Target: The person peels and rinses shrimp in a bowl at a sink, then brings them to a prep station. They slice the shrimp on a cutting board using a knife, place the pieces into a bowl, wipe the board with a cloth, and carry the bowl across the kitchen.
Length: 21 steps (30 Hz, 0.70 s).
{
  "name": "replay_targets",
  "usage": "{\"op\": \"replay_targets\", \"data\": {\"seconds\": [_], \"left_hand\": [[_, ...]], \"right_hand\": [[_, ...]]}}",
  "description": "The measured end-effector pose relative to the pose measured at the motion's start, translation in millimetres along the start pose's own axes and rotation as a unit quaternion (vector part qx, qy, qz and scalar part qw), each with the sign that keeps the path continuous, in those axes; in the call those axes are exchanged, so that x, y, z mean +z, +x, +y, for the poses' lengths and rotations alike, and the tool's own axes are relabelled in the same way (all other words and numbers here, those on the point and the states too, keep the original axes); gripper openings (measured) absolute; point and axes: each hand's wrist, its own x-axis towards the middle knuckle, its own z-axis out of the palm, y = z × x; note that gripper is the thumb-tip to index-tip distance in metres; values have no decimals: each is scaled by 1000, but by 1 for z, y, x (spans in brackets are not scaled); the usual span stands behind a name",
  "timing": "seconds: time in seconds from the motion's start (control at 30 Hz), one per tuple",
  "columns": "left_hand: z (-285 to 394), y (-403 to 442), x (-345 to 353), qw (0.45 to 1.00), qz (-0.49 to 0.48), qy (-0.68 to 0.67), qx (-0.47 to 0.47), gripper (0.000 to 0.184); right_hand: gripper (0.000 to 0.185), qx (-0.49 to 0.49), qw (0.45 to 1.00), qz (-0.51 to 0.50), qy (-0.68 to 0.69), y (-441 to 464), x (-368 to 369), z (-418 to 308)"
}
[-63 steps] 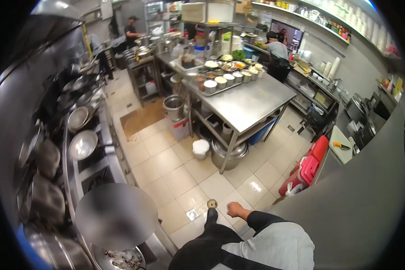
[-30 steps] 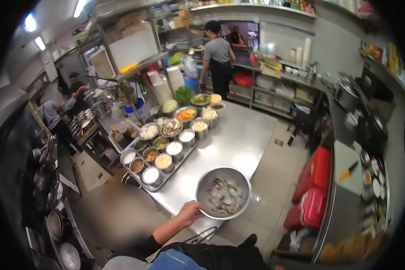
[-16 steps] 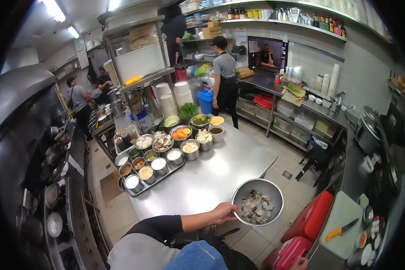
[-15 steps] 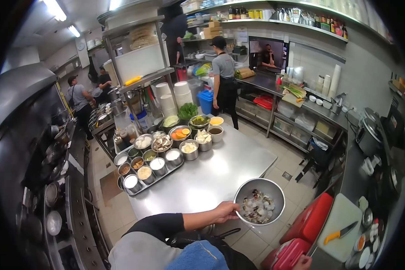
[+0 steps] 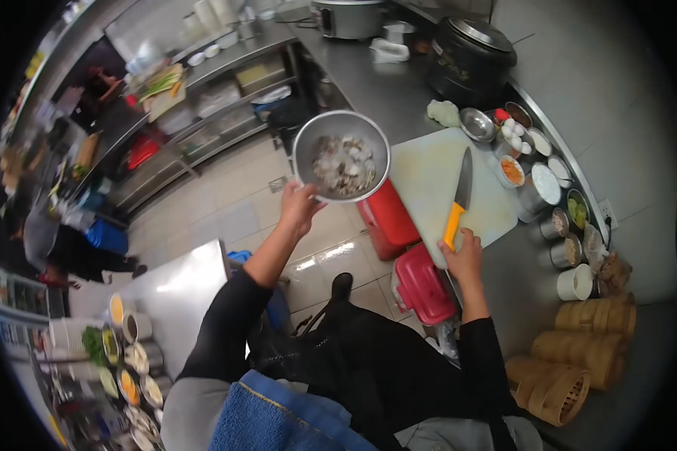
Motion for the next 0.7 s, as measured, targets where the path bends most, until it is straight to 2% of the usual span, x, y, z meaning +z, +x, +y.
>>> {"op": "replay_targets", "data": {"seconds": [0.1, 0.17, 0.3, 0.37, 0.43, 0.5, 0.53, 0.57, 0.6, 0.63, 0.67, 0.7], "left_hand": [[8, 84, 65, 999, -45, 6, -16, 49], [-3, 145, 108, 996, -84, 4, -28, 48], [-24, 224, 166, 989, -136, 30, -53, 45], [-30, 243, 183, 991, -108, 44, -63, 42], [-26, 257, 188, 989, -115, 69, -68, 48], [-20, 268, 189, 974, -128, 178, -49, 65], [-22, 273, 194, 915, -37, 362, 175, 52], [-18, 282, 200, 913, -41, 367, 173, 52], [5, 273, 213, 831, -84, 453, 312, 45], [16, 271, 222, 720, -125, 521, 440, 38], [11, 280, 233, 718, -131, 525, 437, 38], [3, 294, 252, 635, -191, 616, 425, 34]], "right_hand": [[76, 70, 997, 19, -37, 13, -10, -25], [71, 68, 995, 20, 68, 31, -1, -25], [66, 66, 997, -13, 36, 50, 13, -23], [62, 93, 994, 15, 61, 51, 15, -26], [62, 101, 993, 15, 57, 55, 17, -24], [62, 108, 992, 15, 55, 55, 18, -23], [61, 114, 991, 16, 67, 56, 17, -24], [61, 118, 990, 19, 80, 57, 17, -25], [61, 126, 988, 18, 82, 59, 15, -27], [61, 136, 987, 14, 84, 60, 12, -31], [62, 145, 986, 7, 85, 60, 11, -34], [62, 150, 985, 6, 84, 59, 11, -35]]}}
